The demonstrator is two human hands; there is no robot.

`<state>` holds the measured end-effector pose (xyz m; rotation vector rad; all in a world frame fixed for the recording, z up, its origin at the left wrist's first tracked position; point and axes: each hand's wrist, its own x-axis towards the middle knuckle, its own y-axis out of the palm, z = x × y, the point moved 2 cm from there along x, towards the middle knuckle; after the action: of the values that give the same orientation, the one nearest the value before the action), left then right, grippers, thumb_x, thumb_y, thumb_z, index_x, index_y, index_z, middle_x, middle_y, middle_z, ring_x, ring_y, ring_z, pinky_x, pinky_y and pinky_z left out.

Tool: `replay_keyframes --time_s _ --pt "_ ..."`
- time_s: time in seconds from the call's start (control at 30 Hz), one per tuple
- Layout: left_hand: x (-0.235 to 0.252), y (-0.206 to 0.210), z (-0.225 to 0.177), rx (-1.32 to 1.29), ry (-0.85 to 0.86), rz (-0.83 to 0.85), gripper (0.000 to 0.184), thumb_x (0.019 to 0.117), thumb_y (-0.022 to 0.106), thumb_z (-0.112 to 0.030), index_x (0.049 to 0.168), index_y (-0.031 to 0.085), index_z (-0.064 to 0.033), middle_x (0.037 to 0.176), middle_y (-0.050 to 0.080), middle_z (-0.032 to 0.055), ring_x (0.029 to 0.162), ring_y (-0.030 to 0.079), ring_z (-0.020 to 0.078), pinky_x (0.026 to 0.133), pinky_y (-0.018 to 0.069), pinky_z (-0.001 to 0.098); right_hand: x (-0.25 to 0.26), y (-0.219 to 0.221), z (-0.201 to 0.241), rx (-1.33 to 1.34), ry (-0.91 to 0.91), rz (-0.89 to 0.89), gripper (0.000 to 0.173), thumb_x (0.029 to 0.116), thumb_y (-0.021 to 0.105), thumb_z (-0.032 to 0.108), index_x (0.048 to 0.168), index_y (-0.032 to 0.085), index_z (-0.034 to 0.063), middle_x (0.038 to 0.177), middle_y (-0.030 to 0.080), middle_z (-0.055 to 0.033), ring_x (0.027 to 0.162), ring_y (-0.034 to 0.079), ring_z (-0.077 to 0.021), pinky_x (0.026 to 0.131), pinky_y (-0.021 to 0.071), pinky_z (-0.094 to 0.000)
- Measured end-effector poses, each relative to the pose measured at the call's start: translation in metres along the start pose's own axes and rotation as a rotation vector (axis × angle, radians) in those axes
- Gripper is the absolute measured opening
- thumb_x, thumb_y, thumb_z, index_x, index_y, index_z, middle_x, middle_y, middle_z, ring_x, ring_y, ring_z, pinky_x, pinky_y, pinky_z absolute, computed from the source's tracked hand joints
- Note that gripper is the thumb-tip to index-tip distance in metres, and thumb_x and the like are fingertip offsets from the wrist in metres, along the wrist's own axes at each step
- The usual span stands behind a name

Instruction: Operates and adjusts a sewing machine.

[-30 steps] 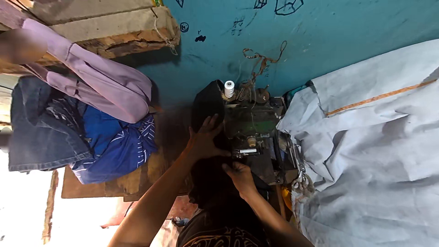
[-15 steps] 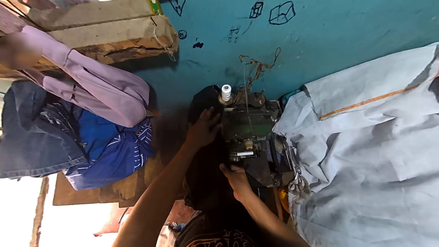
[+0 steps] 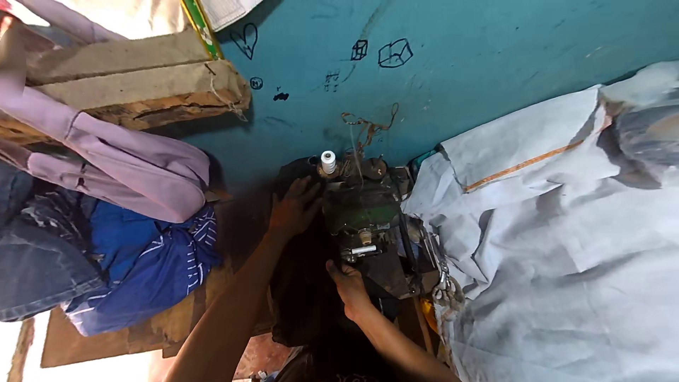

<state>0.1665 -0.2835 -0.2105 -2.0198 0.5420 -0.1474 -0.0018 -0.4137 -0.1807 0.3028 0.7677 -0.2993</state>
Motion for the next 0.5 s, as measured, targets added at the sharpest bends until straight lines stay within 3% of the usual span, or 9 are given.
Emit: replay_keyframes --time_s 0.1,0.17,0.2,0.27,0.3,0.37,0.4,0.47,0.5 --pt "-0.001 -0.001 -0.001 0.006 -0.017 0.008 0.050 0.1062 0.044 -0.047 0.153 0.050 -0.0303 0.165 0.035 0.0005 0.155 0.025 0.0302 0.113 0.0168 0.0772 -0.001 -0.016 -0.001 -0.139 -0.147 -0.024 0.018 0.0982 0.068 0.015 0.091 0.068 -0.0014 0.081 0.064 -0.0030 0.074 0.057 -0.0046 0.071 0.0492 -0.0237" --pt "-0.001 -0.003 -0.003 0.010 -0.037 0.037 0.049 0.1063 0.046 -0.045 0.154 0.049 -0.0307 0.166 0.033 0.0001 0.156 0.023 0.0302 0.114 0.0141 0.0775 -0.005 -0.046 -0.001 -0.289 -0.373 -0.087 0.017 0.0954 0.070 0.013 0.094 0.071 -0.0037 0.083 0.068 -0.0047 0.076 0.063 -0.0063 0.074 0.0545 -0.0262" --pt "0.000 -0.005 -0.005 0.012 -0.046 0.049 0.049 0.1065 0.046 -0.044 0.154 0.048 -0.0309 0.167 0.033 0.0002 0.156 0.023 0.0303 0.114 0.0127 0.0774 -0.005 -0.064 0.000 -0.353 -0.531 -0.164 0.019 0.0955 0.068 0.012 0.089 0.070 -0.0052 0.077 0.068 -0.0043 0.069 0.065 -0.0056 0.068 0.0573 -0.0255" --pt "-0.001 -0.005 -0.005 0.027 -0.042 0.038 0.049 0.1067 0.045 -0.046 0.153 0.049 -0.0308 0.166 0.034 0.0007 0.156 0.024 0.0312 0.114 0.0144 0.0776 0.004 -0.100 0.015 -0.480 -0.808 -0.400 0.029 0.0957 0.058 0.011 0.073 0.065 -0.0049 0.062 0.060 -0.0013 0.056 0.058 -0.0024 0.056 0.0520 -0.0216" --pt "-0.001 -0.005 -0.004 0.024 -0.038 0.030 0.049 0.1068 0.043 -0.047 0.153 0.050 -0.0304 0.166 0.035 0.0010 0.156 0.024 0.0316 0.114 0.0143 0.0778 0.012 -0.115 0.035 -0.583 -0.836 -0.484 0.031 0.0980 0.056 0.010 0.076 0.066 -0.0093 0.063 0.061 -0.0088 0.057 0.060 -0.0109 0.057 0.0530 -0.0292" --pt "-0.002 -0.003 -0.003 -0.001 -0.025 0.009 0.049 0.1068 0.044 -0.046 0.152 0.052 -0.0287 0.165 0.037 0.0016 0.155 0.025 0.0324 0.114 0.0150 0.0774 0.045 -0.136 0.079 -0.779 -0.798 -0.479 0.030 0.1022 0.057 0.015 0.097 0.069 -0.0127 0.084 0.068 -0.0227 0.075 0.068 -0.0296 0.072 0.0566 -0.0461" --pt "-0.002 -0.003 -0.003 -0.005 -0.020 0.005 0.048 0.1067 0.044 -0.046 0.151 0.052 -0.0288 0.165 0.037 0.0013 0.155 0.025 0.0323 0.114 0.0153 0.0772 0.071 -0.144 0.097 -0.848 -0.760 -0.410 0.030 0.1009 0.062 0.016 0.114 0.067 -0.0108 0.103 0.070 -0.0261 0.092 0.070 -0.0350 0.085 0.0571 -0.0502" --pt "-0.002 -0.005 -0.005 -0.002 -0.026 0.019 0.048 0.1067 0.045 -0.045 0.152 0.052 -0.0293 0.165 0.037 0.0015 0.155 0.025 0.0323 0.114 0.0147 0.0775 0.125 -0.146 0.130 -0.969 -0.695 -0.236 0.061 0.0931 0.074 0.017 0.146 0.050 -0.0010 0.140 0.055 -0.0280 0.128 0.057 -0.0413 0.107 0.0472 -0.0547" --pt "-0.002 -0.008 -0.007 -0.002 -0.028 0.013 0.048 0.1065 0.045 -0.044 0.151 0.053 -0.0290 0.164 0.038 0.0020 0.155 0.026 0.0324 0.114 0.0151 0.0773 0.149 -0.141 0.144 -1.040 -0.698 -0.173 0.077 0.0869 0.081 0.018 0.153 0.043 0.0044 0.147 0.049 -0.0280 0.135 0.049 -0.0434 0.111 0.0424 -0.0580"
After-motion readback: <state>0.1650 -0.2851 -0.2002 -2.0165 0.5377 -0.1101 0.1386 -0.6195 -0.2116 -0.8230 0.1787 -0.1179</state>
